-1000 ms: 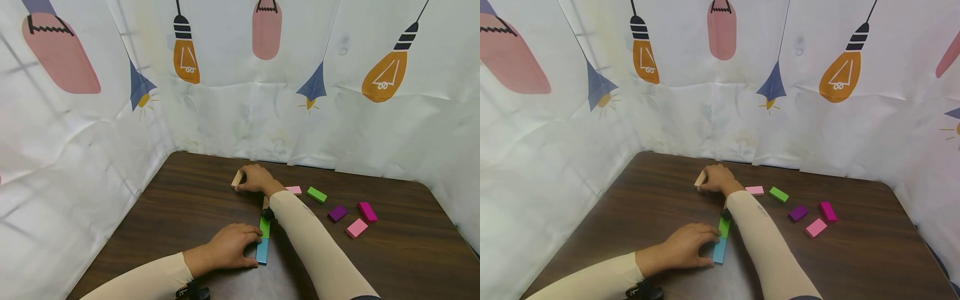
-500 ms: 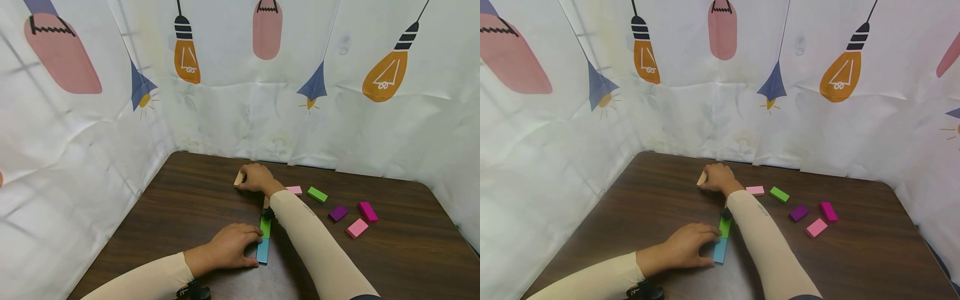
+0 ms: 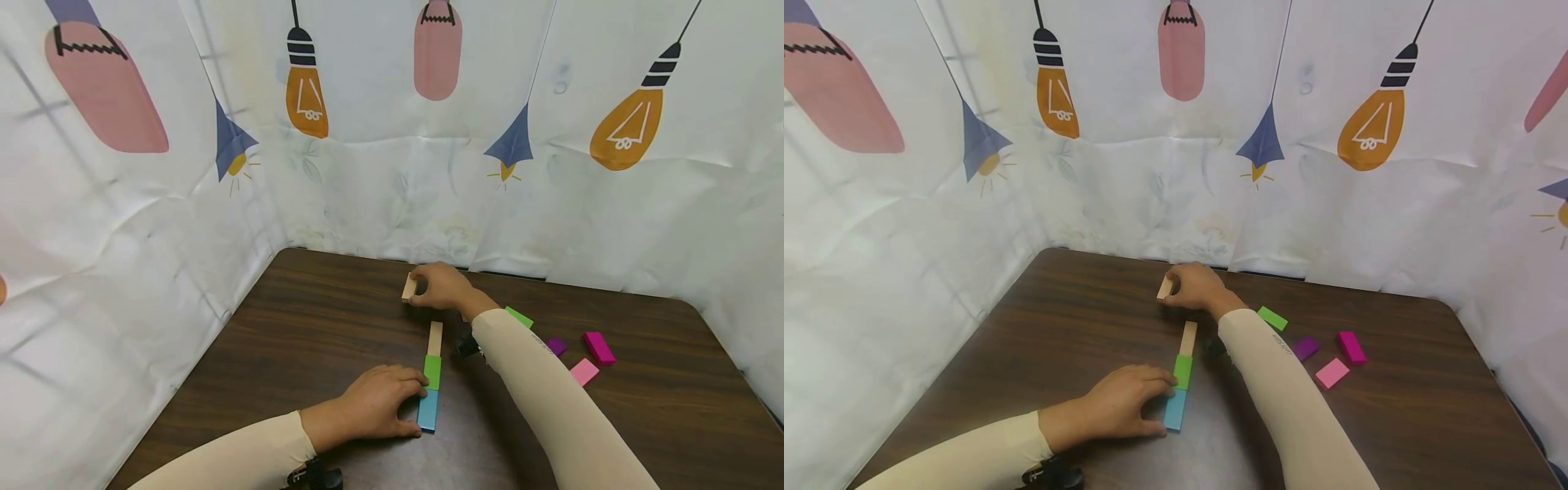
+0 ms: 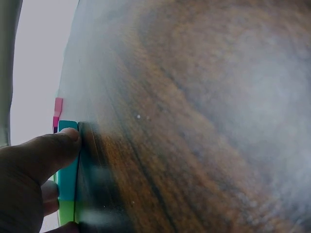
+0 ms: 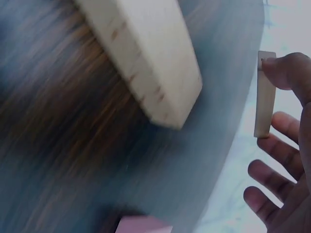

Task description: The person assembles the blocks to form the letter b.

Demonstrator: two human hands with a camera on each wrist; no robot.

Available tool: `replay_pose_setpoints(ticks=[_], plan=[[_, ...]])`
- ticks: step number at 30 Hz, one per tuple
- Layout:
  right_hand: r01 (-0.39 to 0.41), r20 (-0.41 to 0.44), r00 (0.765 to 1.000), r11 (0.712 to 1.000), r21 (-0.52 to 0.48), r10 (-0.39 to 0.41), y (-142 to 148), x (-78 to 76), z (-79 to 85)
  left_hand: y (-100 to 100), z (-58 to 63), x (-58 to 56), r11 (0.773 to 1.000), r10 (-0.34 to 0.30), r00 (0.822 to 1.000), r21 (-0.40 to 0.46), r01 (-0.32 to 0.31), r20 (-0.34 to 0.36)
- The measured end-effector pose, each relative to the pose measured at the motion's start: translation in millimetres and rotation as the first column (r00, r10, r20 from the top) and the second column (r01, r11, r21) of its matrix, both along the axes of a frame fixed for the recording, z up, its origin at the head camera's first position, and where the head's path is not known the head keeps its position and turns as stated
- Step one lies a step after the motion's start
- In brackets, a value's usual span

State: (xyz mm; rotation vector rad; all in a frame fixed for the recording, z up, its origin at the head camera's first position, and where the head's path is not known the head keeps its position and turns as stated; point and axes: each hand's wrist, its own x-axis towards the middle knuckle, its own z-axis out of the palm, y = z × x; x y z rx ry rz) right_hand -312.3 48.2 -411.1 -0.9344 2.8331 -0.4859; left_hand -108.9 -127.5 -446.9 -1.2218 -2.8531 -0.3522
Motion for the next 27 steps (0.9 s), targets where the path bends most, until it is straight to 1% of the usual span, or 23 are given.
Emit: replay_pose_setpoints(ticks=[4, 6, 11, 16, 23, 27], plan=[[-0.029, -0.003, 1.0, 0.999, -0.015, 0.029, 14.6, -1.0, 0.2, 0.4, -0.7, -0.5, 1.0, -0.002, 1.0, 0.005, 0.002, 0.002], [-0.036, 0.009, 0.999, 0.999, -0.022, 0.036, 21.5, -0.6, -0.7, 0.6, -1.1, -0.6, 1.0, -0.002, 1.0, 0.004, 0.002, 0.001], [-0.024, 0.035, 0.999, 1.0, -0.011, 0.024, 37.9, 2.9, -1.9, 0.6, -1.3, -0.7, 1.0, 0.004, 1.0, 0.001, -0.004, 0.005], [-0.02, 0.037, 0.999, 1.0, 0.005, 0.02, 50.0, 6.0, -3.9, 0.3, -1.3, -0.1, 1.0, 0.011, 1.0, 0.0, -0.011, 0.018], [0.007, 0.053, 0.999, 1.0, 0.022, -0.008, 59.3, 12.2, -4.7, 0.2, -1.6, 0.1, 1.0, 0.009, 1.0, -0.001, -0.009, 0.026], [0.007, 0.061, 0.998, 1.0, 0.03, -0.009, 61.8, 14.7, -6.1, 0.2, -1.6, -0.6, 1.0, 0.006, 1.0, -0.004, -0.006, 0.026]])
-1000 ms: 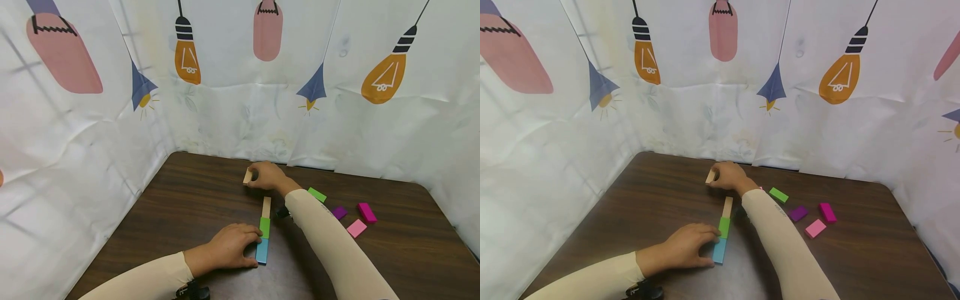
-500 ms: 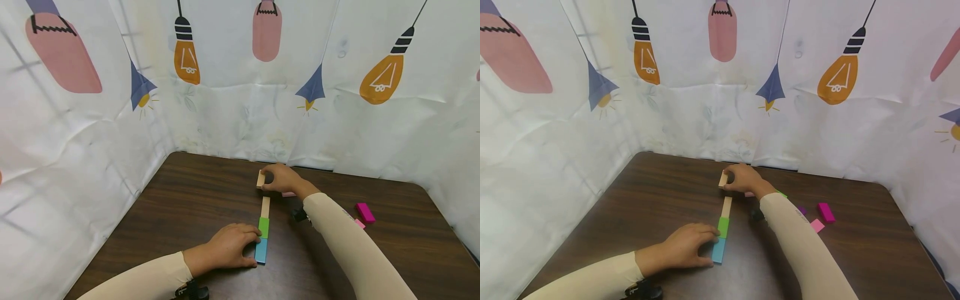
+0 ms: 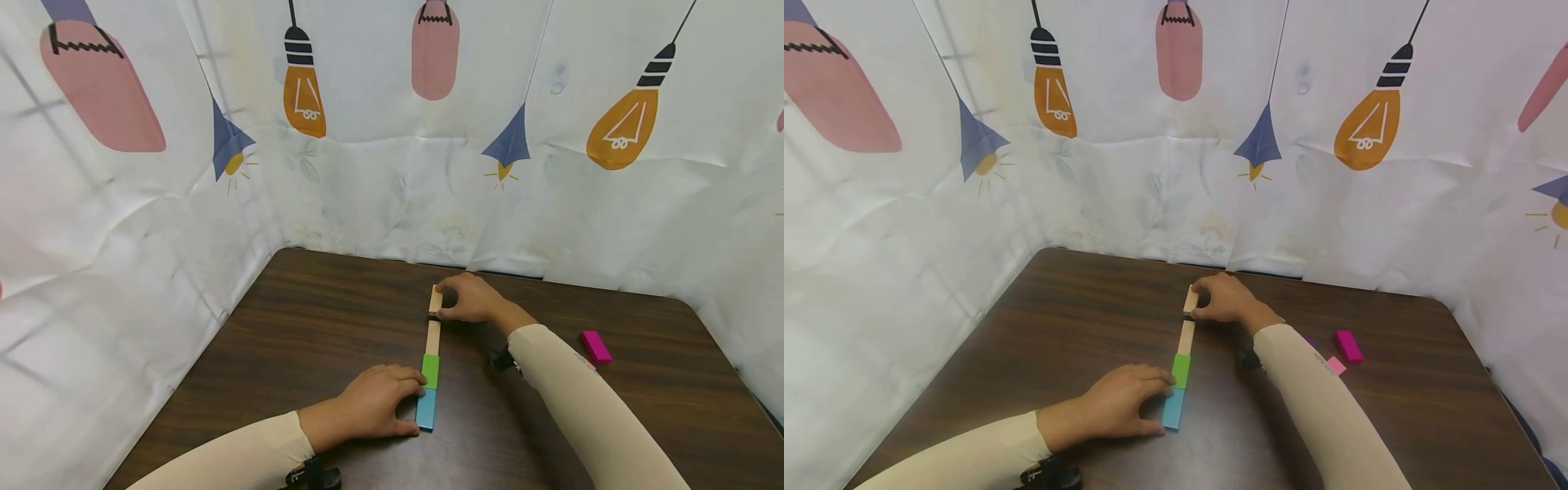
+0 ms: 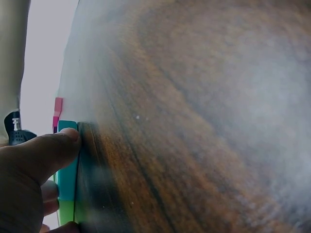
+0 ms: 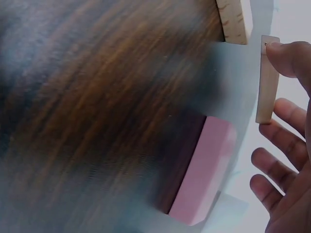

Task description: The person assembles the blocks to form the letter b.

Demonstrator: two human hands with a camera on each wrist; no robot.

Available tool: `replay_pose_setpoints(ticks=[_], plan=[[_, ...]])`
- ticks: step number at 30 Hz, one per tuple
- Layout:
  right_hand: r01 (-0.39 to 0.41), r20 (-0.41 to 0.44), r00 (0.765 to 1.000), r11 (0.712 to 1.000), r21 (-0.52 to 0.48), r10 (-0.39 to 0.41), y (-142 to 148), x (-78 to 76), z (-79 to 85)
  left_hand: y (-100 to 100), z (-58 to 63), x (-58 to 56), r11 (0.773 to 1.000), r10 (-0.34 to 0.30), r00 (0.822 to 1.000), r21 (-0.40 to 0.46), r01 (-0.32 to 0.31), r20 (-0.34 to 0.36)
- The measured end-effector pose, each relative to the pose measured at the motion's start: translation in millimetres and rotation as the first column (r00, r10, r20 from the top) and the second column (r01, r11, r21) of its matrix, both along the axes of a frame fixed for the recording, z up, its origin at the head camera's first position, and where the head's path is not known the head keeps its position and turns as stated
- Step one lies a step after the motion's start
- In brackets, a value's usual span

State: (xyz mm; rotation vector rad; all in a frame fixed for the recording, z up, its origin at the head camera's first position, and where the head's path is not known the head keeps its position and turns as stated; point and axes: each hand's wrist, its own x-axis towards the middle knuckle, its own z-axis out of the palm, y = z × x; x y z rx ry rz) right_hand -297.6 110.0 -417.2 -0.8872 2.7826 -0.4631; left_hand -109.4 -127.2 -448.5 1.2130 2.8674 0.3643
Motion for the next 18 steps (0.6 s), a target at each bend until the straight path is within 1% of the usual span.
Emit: replay_pose_setpoints(ticks=[8, 14, 18], plan=[[-0.013, -0.011, 1.0, 1.0, 0.002, 0.013, 1.6, 0.8, -6.4, 0.2, 0.7, -0.7, 1.0, -0.001, 1.0, -0.002, 0.001, -0.007], [-0.024, -0.041, 0.999, 1.0, 0.004, 0.024, 2.0, 0.3, -12.2, 0.3, 0.7, -1.0, 1.0, -0.003, 1.0, 0.006, 0.003, -0.007], [-0.025, -0.046, 0.999, 1.0, 0.013, 0.025, 2.1, 1.4, -14.9, 0.4, 0.1, -0.7, 1.0, -0.004, 1.0, 0.004, 0.004, -0.001]])
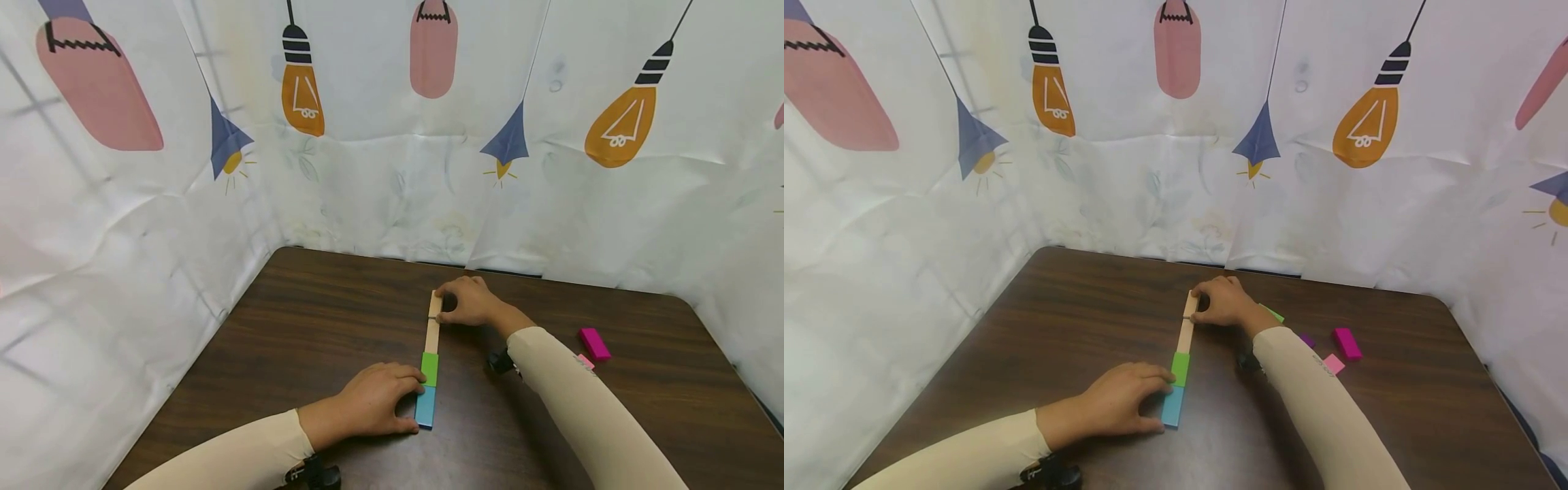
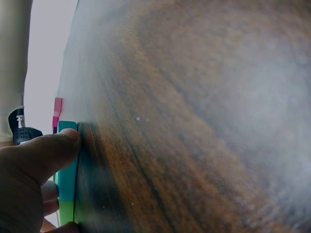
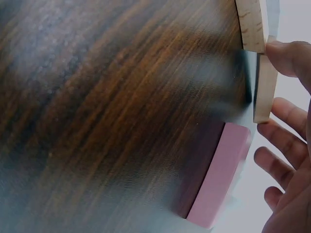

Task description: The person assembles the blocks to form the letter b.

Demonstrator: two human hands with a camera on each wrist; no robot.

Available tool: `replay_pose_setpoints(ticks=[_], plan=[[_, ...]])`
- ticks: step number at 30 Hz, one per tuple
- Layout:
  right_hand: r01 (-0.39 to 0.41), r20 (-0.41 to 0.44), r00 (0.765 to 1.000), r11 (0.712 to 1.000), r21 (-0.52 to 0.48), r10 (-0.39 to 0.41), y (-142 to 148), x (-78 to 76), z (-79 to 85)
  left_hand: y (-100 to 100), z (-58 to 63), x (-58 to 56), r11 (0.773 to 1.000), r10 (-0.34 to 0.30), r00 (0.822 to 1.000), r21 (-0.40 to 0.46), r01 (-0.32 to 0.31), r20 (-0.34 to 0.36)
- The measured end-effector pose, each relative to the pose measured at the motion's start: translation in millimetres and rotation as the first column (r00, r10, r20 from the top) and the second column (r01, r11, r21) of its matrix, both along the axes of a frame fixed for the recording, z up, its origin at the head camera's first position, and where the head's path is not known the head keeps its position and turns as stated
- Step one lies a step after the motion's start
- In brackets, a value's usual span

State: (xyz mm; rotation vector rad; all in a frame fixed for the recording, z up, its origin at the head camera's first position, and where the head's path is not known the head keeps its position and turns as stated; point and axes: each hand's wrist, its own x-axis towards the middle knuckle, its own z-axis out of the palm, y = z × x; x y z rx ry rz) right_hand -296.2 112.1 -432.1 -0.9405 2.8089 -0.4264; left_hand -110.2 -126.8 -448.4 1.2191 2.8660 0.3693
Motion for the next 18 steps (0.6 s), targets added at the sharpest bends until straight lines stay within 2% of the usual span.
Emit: replay_pose_setpoints(ticks=[18], plan=[[-0.004, 0.007, 1.0, 1.0, 0.01, 0.004, -1.1, 4.8, -1.2, -0.4, -1.6, -0.7, 1.0, -0.002, 1.0, 0.005, 0.002, -0.003]])
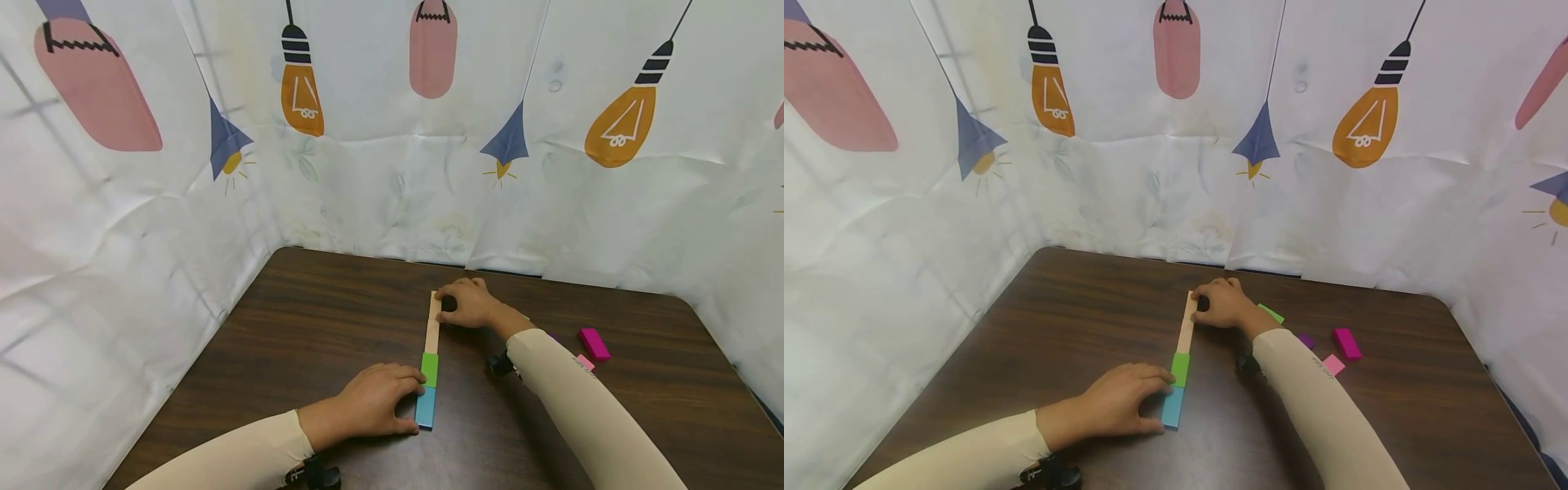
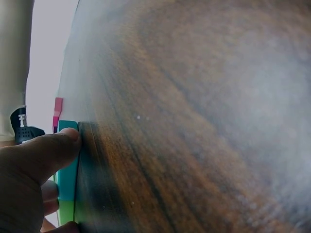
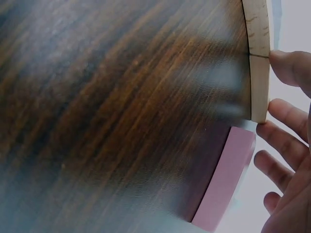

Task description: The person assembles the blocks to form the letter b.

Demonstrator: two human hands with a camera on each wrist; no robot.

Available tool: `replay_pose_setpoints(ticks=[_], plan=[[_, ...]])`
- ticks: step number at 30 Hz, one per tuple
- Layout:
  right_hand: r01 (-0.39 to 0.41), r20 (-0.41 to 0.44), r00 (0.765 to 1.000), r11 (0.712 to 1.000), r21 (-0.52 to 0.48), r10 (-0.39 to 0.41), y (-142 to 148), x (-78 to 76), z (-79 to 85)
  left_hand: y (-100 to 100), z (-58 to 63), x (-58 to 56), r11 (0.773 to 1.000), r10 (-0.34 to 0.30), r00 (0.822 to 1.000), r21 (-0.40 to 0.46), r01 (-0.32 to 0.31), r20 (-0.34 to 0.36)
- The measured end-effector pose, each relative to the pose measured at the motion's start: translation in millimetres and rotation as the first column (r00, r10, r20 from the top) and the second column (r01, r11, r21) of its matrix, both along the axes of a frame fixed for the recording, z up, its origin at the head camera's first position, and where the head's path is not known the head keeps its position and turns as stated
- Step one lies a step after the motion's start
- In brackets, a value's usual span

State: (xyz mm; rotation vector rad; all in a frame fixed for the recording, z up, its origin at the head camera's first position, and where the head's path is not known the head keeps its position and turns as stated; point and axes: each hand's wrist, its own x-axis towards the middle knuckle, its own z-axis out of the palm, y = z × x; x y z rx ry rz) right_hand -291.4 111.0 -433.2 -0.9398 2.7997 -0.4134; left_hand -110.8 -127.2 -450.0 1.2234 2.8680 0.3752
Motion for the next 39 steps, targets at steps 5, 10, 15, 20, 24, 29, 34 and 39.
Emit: replay_pose_setpoints(ticks=[5, 10, 15, 20, 24, 29, 34, 39], plan=[[0.003, 0.005, 1.0, 1.0, 0.0, -0.003, -0.6, 0.5, -0.5, 0.3, 0.7, 0.7, 1.0, -0.001, 1.0, 0.0, 0.001, 0.004], [0.01, 0.003, 1.0, 1.0, 0.0, -0.01, -0.9, 0.0, -1.7, 0.8, 1.0, 1.3, 1.0, -0.005, 1.0, 0.008, 0.005, 0.001], [0.019, 0.009, 1.0, 1.0, -0.001, -0.019, -1.2, 0.3, -1.8, 1.0, 0.8, 1.5, 1.0, -0.008, 1.0, 0.011, 0.008, -0.001], [0.02, 0.004, 1.0, 1.0, 0.002, -0.02, -1.5, 1.0, -2.2, 1.0, 0.5, 1.3, 1.0, -0.008, 1.0, 0.008, 0.008, 0.002], [0.016, 0.003, 1.0, 1.0, 0.005, -0.016, -1.1, 2.0, -2.7, 1.2, 0.5, 1.3, 1.0, -0.005, 1.0, 0.004, 0.005, 0.005], [0.003, 0.005, 1.0, 0.999, -0.032, -0.003, 2.6, 3.9, 0.0, 1.8, 0.9, 1.6, 1.0, 0.0, 1.0, -0.001, 0.0, 0.004], [0.008, 0.009, 1.0, 0.997, -0.071, -0.008, 12.0, 6.0, 6.6, 2.0, 0.8, 0.8, 1.0, 0.007, 1.0, -0.004, -0.007, 0.004], [0.02, 0.022, 1.0, 0.995, -0.102, -0.018, 25.9, 7.0, 12.6, 1.5, 0.3, -0.1, 1.0, 0.011, 1.0, -0.008, -0.011, 0.002]])
